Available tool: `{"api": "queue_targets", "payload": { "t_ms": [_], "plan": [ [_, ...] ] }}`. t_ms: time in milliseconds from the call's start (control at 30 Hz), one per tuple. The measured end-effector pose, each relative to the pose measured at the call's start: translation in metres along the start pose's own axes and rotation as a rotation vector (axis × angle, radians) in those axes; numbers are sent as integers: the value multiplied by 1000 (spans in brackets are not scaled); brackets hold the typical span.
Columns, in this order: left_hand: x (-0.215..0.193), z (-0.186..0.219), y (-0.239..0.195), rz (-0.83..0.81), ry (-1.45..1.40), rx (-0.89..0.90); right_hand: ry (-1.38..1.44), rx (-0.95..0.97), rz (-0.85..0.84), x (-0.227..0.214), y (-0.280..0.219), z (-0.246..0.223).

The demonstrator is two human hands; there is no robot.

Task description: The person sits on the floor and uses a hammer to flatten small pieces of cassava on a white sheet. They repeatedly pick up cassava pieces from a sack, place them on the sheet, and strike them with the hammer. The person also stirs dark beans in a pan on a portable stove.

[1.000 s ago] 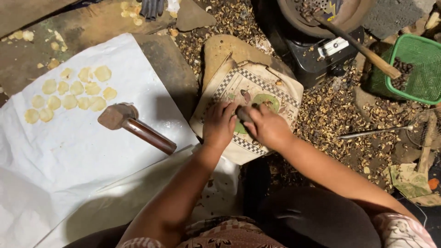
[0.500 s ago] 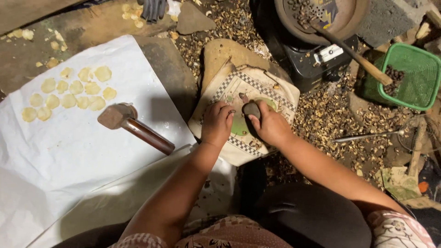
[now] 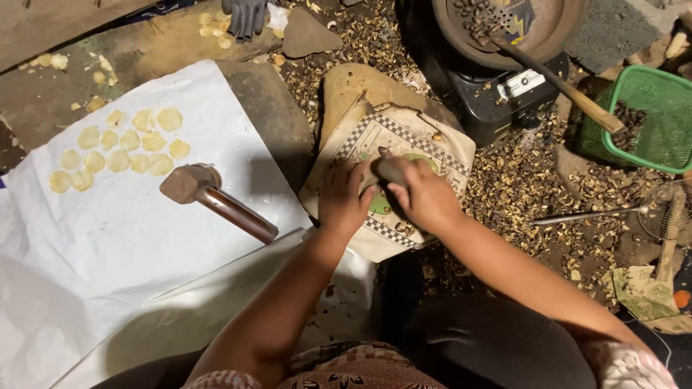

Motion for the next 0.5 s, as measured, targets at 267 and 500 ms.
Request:
{"api": "queue_targets", "payload": {
  "t_ms": [267,500],
  "plan": [
    [-4,-9,-6,50,19,78,119,106,-14,22,8,23],
    [23,-23,-3,45,-87,-32,46,221,-176,12,12,10]
  ]
}}
Point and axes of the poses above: each hand's wrist, its own y-axis towards the middle knuckle, its own x-axis out of the palm, z = x × y, the point moved 7 cm from there along y, towards the middle knuckle, and after that the axes turned 3 degrees about -y, right-handed, at the moved point
